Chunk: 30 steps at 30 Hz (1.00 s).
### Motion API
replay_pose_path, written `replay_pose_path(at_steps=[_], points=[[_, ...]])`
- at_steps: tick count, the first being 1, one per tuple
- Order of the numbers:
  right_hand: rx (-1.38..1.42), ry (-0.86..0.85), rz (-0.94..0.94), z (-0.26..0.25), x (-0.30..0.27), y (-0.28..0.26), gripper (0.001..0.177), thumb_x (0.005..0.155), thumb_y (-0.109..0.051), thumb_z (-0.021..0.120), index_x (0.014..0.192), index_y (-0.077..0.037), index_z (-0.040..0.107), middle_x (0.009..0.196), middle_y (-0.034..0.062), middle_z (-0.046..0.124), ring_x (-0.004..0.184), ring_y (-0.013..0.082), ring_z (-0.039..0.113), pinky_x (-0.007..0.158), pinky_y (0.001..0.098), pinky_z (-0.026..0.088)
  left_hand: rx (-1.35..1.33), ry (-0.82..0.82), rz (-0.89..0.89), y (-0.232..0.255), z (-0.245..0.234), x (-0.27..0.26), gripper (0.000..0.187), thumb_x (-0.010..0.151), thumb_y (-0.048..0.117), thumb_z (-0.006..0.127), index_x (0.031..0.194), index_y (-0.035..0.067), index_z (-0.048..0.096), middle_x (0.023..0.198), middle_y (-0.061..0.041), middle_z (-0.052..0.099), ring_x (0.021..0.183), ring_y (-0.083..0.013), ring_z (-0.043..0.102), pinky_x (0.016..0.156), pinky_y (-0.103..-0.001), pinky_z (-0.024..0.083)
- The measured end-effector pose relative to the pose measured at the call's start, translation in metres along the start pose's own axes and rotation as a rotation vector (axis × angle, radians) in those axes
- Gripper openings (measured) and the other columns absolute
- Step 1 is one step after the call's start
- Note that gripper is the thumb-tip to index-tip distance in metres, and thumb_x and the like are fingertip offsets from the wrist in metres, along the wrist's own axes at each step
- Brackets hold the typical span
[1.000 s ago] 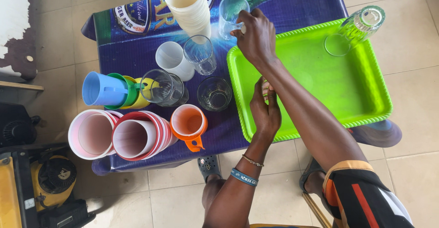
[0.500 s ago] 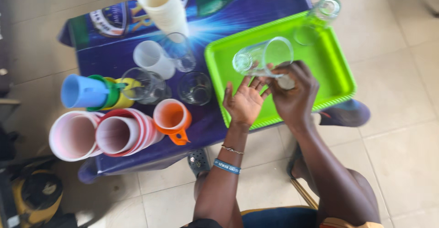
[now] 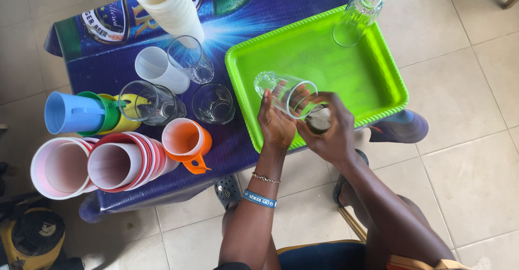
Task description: The person picks up and wipes several glasses with a cloth, placing each one upside down on a tray.
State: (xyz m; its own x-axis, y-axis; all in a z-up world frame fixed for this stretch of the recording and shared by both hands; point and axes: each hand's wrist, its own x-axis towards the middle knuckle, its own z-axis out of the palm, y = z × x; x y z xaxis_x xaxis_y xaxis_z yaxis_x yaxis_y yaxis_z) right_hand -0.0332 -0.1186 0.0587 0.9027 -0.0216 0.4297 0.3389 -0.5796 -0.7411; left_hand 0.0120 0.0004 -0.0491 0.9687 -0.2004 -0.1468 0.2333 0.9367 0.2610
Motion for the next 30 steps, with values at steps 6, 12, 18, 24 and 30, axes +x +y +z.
replay_pose_path(at_steps=[6, 12, 18, 24, 30], points=[[0.252, 0.025, 0.146, -0.015, 0.004, 0.031, 0.063, 0.064, -0.011, 0.049, 0.126, -0.001, 0.039, 0.118, 0.0162, 0.048, 0.109, 0.0251, 0.049, 0.099, 0.0400, 0.052, 0.186, 0.079, 0.074, -0.003, -0.004, 0.013, 0.070, 0.097, 0.042, 0.068, 0.148, 0.007, 0.036, 0.118, -0.027, 0.066, 0.102, -0.0351, 0.070, 0.095, -0.048, 0.055], [0.340, 0.132, 0.103, -0.023, -0.003, 0.043, 0.047, 0.068, -0.005, 0.049, 0.114, 0.001, 0.039, 0.122, 0.0167, 0.044, 0.112, 0.0230, 0.043, 0.108, 0.0348, 0.036, 0.323, 0.056, 0.132, 0.002, 0.007, 0.004, 0.080, 0.095, 0.034, 0.073, 0.156, 0.007, 0.028, 0.114, -0.027, 0.068, 0.096, -0.0314, 0.069, 0.091, -0.045, 0.057], [0.273, 0.121, -0.013, -0.024, -0.006, 0.025, 0.039, 0.078, 0.000, 0.057, 0.115, 0.001, 0.046, 0.132, 0.0181, 0.047, 0.125, 0.0245, 0.049, 0.109, 0.0361, 0.043, 0.427, 0.104, 0.205, 0.014, 0.015, 0.003, 0.090, 0.090, 0.029, 0.077, 0.158, 0.005, 0.023, 0.111, -0.023, 0.068, 0.095, -0.0314, 0.070, 0.085, -0.046, 0.059], [0.128, 0.064, -0.043, -0.018, -0.006, 0.008, 0.038, 0.081, -0.003, 0.067, 0.118, -0.003, 0.059, 0.137, 0.0199, 0.047, 0.125, 0.0290, 0.053, 0.102, 0.0409, 0.052, 0.521, 0.140, 0.226, 0.017, 0.030, -0.010, 0.088, 0.086, 0.026, 0.080, 0.154, 0.006, 0.027, 0.110, -0.020, 0.068, 0.097, -0.0291, 0.071, 0.087, -0.046, 0.061], [0.051, 0.029, -0.100, -0.019, -0.013, 0.002, 0.039, 0.083, -0.001, 0.071, 0.121, -0.004, 0.063, 0.127, 0.0180, 0.050, 0.124, 0.0313, 0.053, 0.102, 0.0414, 0.050, 0.560, 0.123, 0.192, 0.030, 0.038, -0.023, 0.085, 0.086, 0.024, 0.081, 0.151, 0.004, 0.030, 0.111, -0.020, 0.070, 0.098, -0.0299, 0.072, 0.085, -0.045, 0.061]])
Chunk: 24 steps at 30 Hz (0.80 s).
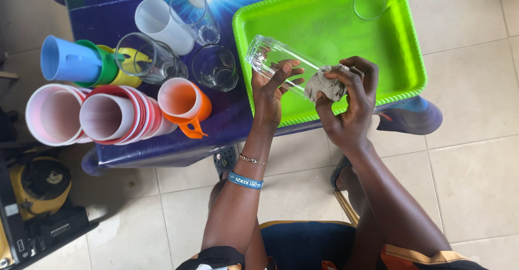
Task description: The person picks up and wipes several glasses with a cloth, placing each one upside down on a tray.
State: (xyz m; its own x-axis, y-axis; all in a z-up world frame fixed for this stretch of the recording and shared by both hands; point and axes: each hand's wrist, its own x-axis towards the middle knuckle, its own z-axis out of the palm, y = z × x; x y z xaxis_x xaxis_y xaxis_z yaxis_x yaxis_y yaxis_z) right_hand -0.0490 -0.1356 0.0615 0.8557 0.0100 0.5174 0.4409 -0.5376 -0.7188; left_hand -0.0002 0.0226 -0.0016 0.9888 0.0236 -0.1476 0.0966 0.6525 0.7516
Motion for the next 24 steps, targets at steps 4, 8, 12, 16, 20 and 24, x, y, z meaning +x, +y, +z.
replay_pose_path(at_steps=[4, 8, 12, 16, 20, 24], points=[[0.063, -0.015, 0.012, 0.002, -0.001, -0.002, 0.037, 0.088, -0.003, 0.075, 0.124, -0.004, 0.064, 0.125, 0.0181, 0.051, 0.121, 0.0305, 0.056, 0.102, 0.0398, 0.051, 0.018, 0.016, 0.001, 0.016, 0.003, -0.006, 0.086, 0.086, 0.025, 0.082, 0.151, 0.002, 0.031, 0.110, -0.019, 0.070, 0.098, -0.0294, 0.072, 0.084, -0.044, 0.062], [0.102, 0.015, -0.013, 0.000, -0.006, -0.008, 0.033, 0.095, -0.005, 0.077, 0.125, -0.004, 0.063, 0.130, 0.0163, 0.050, 0.118, 0.0271, 0.058, 0.100, 0.0372, 0.052, 0.078, 0.071, -0.031, 0.035, 0.015, -0.015, 0.086, 0.082, 0.026, 0.082, 0.150, 0.003, 0.034, 0.107, -0.019, 0.071, 0.094, -0.0280, 0.074, 0.080, -0.042, 0.064], [0.224, 0.087, 0.017, -0.001, -0.014, -0.012, 0.033, 0.101, -0.005, 0.077, 0.129, -0.001, 0.060, 0.132, 0.0160, 0.049, 0.120, 0.0252, 0.057, 0.102, 0.0349, 0.054, 0.162, 0.109, 0.029, 0.042, 0.028, -0.022, 0.083, 0.078, 0.018, 0.085, 0.145, 0.003, 0.039, 0.104, -0.013, 0.069, 0.092, -0.0253, 0.074, 0.076, -0.039, 0.064], [0.231, 0.122, 0.034, 0.000, -0.021, -0.011, 0.035, 0.103, -0.002, 0.074, 0.134, -0.001, 0.057, 0.140, 0.0178, 0.051, 0.130, 0.0303, 0.060, 0.104, 0.0359, 0.059, 0.164, 0.099, 0.115, 0.036, 0.027, -0.022, 0.079, 0.077, 0.011, 0.087, 0.141, 0.001, 0.041, 0.104, -0.010, 0.067, 0.094, -0.0204, 0.071, 0.075, -0.036, 0.064], [-0.044, 0.108, -0.114, 0.005, -0.027, -0.012, 0.039, 0.089, 0.003, 0.077, 0.126, -0.003, 0.065, 0.132, 0.0217, 0.060, 0.121, 0.0347, 0.066, 0.100, 0.0392, 0.060, 0.211, 0.025, 0.182, 0.027, 0.012, -0.013, 0.078, 0.077, 0.007, 0.086, 0.141, 0.002, 0.041, 0.100, -0.012, 0.067, 0.085, -0.0189, 0.068, 0.071, -0.032, 0.060], [0.034, 0.039, -0.064, 0.008, -0.029, -0.009, 0.042, 0.088, 0.005, 0.078, 0.127, 0.003, 0.063, 0.133, 0.0221, 0.064, 0.124, 0.0355, 0.067, 0.103, 0.0401, 0.057, 0.197, 0.061, 0.169, 0.009, 0.002, -0.003, 0.075, 0.078, 0.005, 0.084, 0.138, 0.003, 0.040, 0.101, -0.011, 0.065, 0.087, -0.0177, 0.068, 0.069, -0.032, 0.061]])
